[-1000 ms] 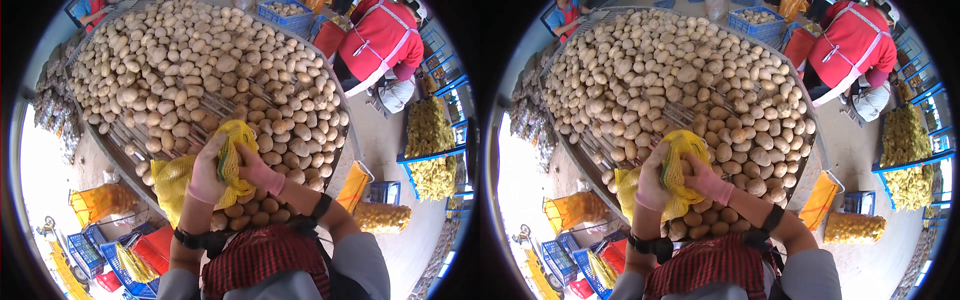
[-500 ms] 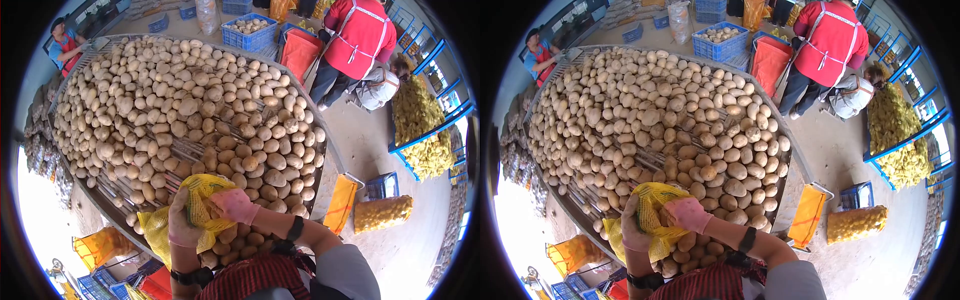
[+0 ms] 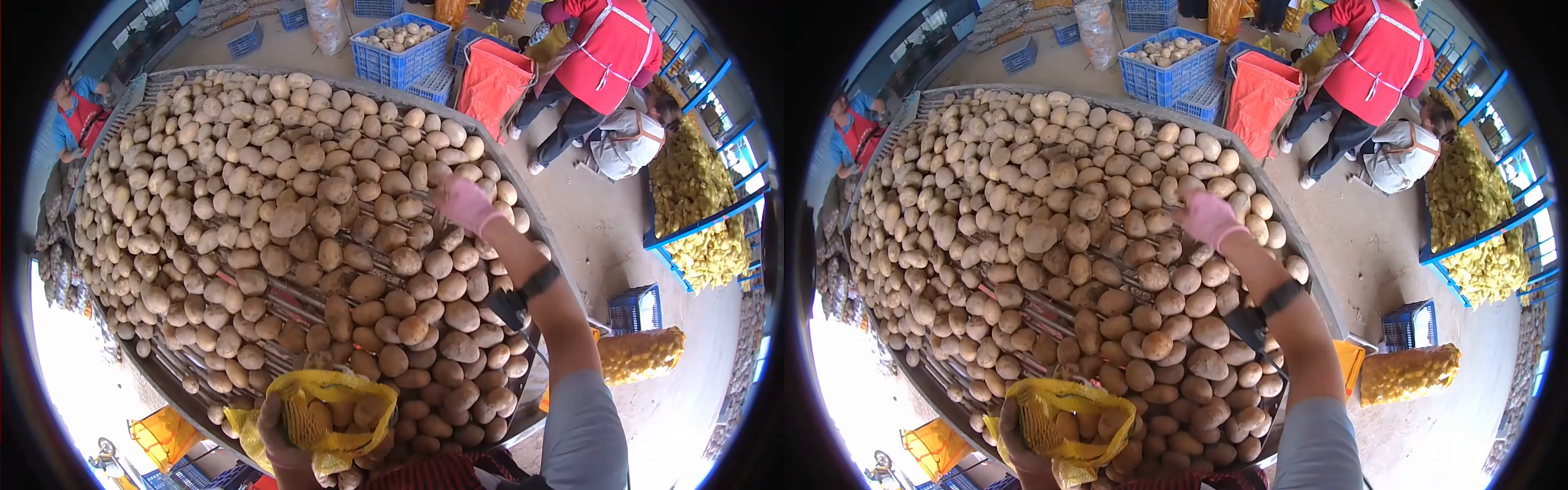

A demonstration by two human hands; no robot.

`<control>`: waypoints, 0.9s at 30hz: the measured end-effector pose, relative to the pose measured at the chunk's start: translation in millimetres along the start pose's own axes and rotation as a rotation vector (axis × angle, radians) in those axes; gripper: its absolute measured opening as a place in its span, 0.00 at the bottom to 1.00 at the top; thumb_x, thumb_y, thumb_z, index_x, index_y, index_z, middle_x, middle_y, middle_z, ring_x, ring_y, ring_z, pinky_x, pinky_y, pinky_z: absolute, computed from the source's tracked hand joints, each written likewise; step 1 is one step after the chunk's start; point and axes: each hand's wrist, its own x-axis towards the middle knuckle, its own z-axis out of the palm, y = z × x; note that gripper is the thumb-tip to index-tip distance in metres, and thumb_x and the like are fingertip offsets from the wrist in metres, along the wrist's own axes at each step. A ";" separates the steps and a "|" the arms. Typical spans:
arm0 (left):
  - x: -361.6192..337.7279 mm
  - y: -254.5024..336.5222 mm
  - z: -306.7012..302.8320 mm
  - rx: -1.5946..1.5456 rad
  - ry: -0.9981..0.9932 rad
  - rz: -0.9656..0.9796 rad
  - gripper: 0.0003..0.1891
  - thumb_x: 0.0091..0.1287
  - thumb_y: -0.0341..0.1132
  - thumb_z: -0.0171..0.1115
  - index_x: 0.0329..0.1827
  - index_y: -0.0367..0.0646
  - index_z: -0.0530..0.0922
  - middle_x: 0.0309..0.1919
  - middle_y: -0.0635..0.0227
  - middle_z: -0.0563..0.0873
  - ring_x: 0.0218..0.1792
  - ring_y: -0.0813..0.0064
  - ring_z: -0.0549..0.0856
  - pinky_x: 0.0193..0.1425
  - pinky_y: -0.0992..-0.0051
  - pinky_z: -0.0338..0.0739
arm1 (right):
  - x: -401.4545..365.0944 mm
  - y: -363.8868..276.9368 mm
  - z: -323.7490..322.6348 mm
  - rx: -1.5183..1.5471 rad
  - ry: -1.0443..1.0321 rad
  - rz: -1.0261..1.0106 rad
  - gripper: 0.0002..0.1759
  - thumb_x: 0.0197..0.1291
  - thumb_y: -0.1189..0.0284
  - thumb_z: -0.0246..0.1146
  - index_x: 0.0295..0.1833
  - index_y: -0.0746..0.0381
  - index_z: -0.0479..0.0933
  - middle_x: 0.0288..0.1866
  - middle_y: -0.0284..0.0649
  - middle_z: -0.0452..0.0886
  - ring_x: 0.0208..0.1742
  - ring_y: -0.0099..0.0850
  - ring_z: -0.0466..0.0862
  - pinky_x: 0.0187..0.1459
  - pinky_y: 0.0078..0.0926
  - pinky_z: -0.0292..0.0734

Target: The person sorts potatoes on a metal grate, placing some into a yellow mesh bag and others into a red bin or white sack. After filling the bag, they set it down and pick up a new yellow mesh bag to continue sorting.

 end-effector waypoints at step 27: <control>25.6 -20.1 10.2 0.097 0.144 -0.370 0.41 0.64 0.54 0.54 0.72 0.32 0.61 0.62 0.51 0.74 0.63 0.59 0.74 0.69 0.62 0.66 | 79.3 -7.0 63.6 -0.319 -0.012 0.051 0.25 0.55 0.71 0.62 0.61 0.54 0.70 0.56 0.43 0.77 0.60 0.45 0.78 0.55 0.41 0.78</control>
